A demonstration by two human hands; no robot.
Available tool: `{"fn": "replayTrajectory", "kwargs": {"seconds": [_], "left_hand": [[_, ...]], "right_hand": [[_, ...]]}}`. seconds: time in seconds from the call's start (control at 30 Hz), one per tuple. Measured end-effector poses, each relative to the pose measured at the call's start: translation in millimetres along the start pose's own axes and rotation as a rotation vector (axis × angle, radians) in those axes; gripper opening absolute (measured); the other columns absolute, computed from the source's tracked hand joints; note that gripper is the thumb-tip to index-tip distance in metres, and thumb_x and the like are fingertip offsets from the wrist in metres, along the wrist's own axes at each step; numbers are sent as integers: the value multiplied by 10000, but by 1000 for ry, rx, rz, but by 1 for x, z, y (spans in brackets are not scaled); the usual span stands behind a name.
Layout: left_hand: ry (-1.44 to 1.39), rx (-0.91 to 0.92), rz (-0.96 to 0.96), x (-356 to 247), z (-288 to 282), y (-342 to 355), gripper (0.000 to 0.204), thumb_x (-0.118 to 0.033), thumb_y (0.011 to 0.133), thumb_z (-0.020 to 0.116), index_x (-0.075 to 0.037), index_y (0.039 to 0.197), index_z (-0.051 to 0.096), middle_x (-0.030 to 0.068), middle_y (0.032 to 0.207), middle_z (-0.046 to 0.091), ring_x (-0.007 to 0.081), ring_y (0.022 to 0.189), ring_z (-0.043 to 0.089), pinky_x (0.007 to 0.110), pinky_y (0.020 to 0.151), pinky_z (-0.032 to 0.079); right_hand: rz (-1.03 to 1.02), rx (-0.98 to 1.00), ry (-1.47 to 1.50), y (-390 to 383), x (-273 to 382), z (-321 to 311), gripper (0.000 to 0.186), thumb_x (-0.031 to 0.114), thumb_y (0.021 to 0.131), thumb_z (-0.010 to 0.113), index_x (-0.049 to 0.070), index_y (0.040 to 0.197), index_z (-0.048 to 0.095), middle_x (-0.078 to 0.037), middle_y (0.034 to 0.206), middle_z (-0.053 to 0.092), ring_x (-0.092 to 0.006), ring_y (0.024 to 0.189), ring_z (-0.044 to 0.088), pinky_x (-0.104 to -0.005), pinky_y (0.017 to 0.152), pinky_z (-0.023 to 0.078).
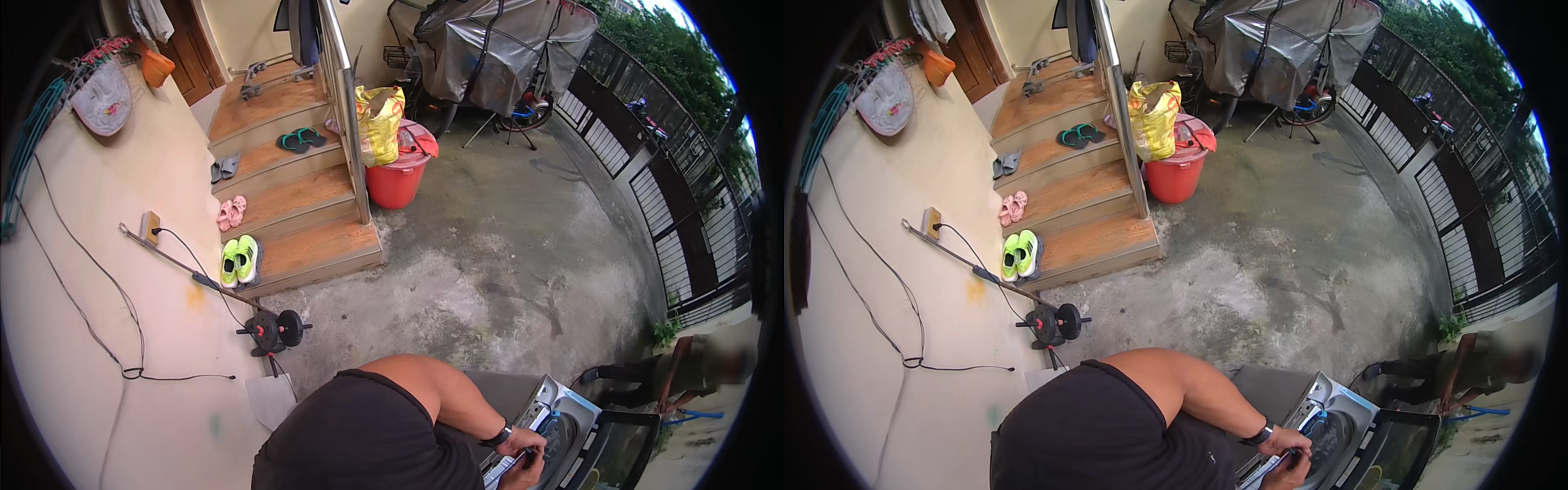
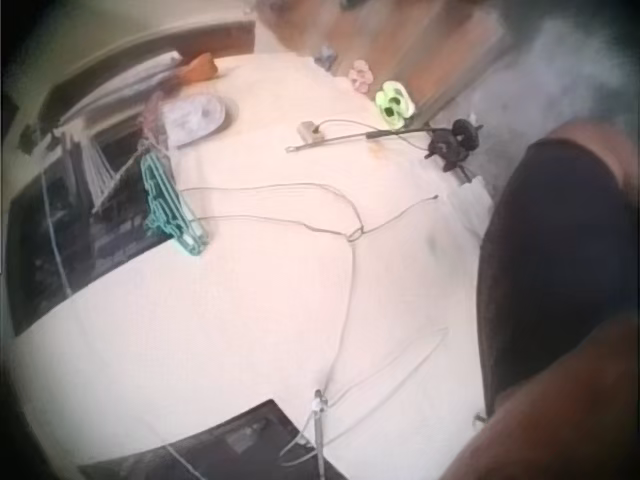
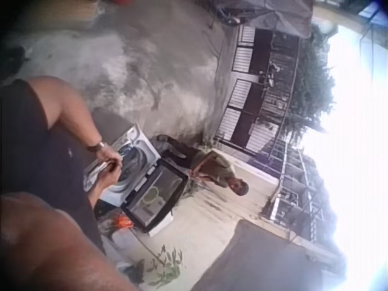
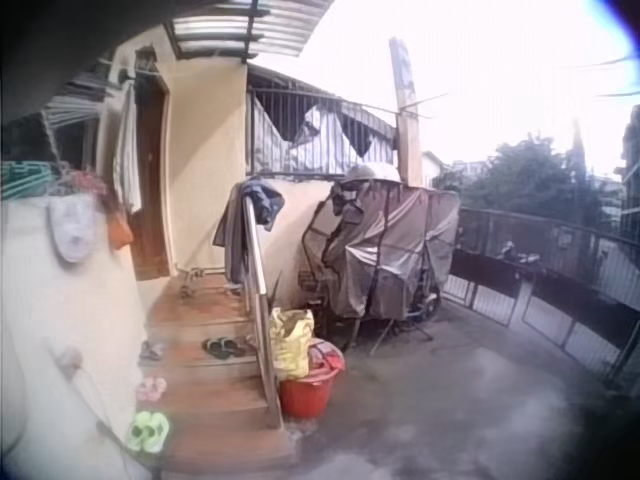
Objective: The person unscrews and removes the top panel of a washing machine by hand and with a screwdriver, then reattaches the panel and secures it with screws.
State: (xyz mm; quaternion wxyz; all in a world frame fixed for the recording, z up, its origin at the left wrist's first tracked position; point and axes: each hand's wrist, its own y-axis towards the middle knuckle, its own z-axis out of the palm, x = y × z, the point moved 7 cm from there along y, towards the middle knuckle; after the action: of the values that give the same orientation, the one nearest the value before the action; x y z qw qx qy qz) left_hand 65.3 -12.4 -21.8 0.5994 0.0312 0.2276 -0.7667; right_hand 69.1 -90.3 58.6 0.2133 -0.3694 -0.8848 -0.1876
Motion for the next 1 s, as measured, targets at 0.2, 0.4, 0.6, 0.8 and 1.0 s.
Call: {"fn": "replayTrajectory", "kwargs": {"seconds": [0.2,0.4,0.6,0.8,1.0], "left_hand": [[-76,-53,12,-63,-52,-1,75,-216,865,652,-143,883,650,-11,896,668,144,871,634,326,808,502],[-106,-183,5,-161,-111,0,352,-172,947,537,48,1193,659,158,1164,703,269,1043,680,422,943,552],[330,-384,-231,-168,-167,41,223,-260,987,676,-43,1003,629,-3,768,540,114,671,500,238,541,392],[1198,-569,-10,-235,-178,139,387,-450,924,765,-67,944,709,-67,580,441,65,450,384,255,431,258],[1683,-474,263,-226,-156,237,540,-518,893,772,18,954,760,53,704,639,151,635,558,357,605,451]], "right_hand": [[-40,49,172,75,49,39,260,-103,845,593,-28,1080,677,-166,932,695,-310,883,711,-401,818,556],[6,191,265,145,61,76,447,121,858,778,61,1271,619,-156,1249,570,-352,1093,646,-430,887,548],[515,-186,465,-7,-13,-22,300,176,912,754,47,1172,677,-119,1145,617,-261,948,677,-380,839,544],[1183,-705,426,-228,-112,-26,319,275,966,706,20,1158,699,-109,1146,692,-199,956,692,-330,827,545],[1356,-910,835,-320,-247,52,654,578,1007,569,30,1362,603,-149,1378,621,-264,1324,543,-389,1103,405]]}}
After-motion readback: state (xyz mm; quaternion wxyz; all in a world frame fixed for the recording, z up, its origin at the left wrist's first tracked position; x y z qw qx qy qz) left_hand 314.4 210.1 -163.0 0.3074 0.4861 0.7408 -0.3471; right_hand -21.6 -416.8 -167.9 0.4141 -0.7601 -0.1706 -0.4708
